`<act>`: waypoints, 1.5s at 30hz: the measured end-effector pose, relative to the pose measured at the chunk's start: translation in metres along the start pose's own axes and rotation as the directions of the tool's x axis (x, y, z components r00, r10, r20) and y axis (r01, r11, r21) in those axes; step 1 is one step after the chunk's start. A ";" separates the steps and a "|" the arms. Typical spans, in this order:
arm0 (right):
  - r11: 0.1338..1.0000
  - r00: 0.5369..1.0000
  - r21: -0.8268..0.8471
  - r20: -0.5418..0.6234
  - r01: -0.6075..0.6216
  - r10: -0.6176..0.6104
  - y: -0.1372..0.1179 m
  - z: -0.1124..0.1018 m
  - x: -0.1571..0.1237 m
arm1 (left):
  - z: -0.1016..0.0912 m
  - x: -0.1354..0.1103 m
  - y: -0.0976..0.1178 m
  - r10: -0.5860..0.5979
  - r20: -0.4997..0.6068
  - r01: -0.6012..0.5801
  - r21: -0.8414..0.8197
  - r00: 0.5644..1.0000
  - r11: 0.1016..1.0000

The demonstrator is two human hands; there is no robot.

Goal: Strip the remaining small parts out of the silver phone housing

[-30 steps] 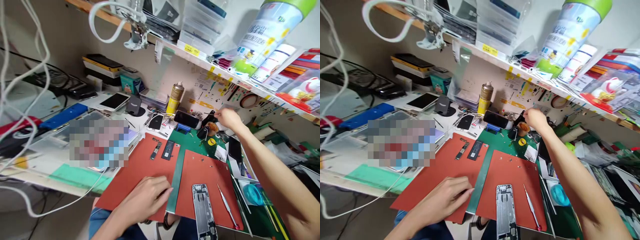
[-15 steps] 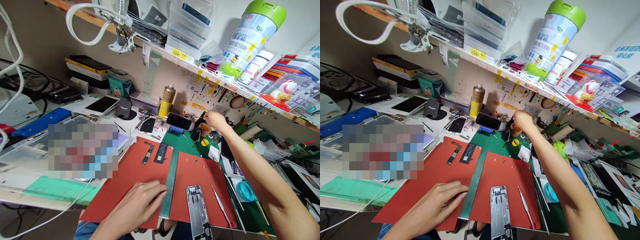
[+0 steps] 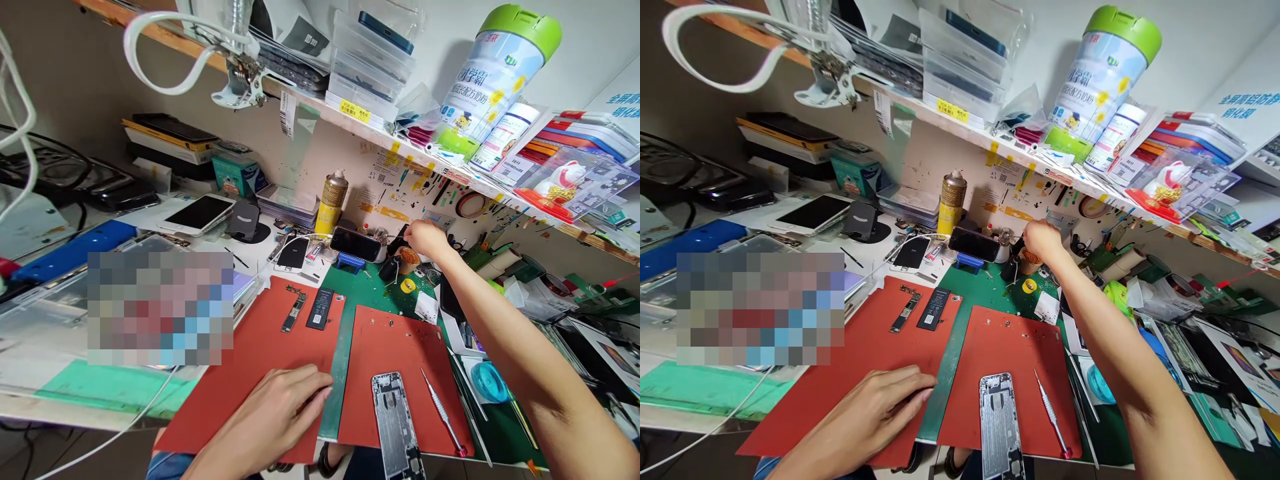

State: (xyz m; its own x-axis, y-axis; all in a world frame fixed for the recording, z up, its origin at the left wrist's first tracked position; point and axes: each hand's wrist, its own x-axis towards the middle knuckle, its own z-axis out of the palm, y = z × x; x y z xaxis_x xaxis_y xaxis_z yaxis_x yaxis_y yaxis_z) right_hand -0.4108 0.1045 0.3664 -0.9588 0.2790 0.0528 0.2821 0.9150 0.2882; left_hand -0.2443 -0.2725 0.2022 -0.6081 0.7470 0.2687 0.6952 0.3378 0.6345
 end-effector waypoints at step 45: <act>0.998 1.000 -0.067 0.018 0.010 -0.009 -0.018 -0.006 -0.007 | 0.000 -0.001 0.002 -0.011 0.029 0.010 0.015 1.000 1.000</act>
State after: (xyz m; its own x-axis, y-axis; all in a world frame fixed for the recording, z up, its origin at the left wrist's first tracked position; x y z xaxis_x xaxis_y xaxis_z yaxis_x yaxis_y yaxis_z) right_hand -0.4095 0.0847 0.3664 -0.9607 0.2758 0.0325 0.2693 0.8965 0.3519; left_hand -0.2422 -0.2723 0.2035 -0.6042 0.7595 0.2411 0.6947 0.3539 0.6262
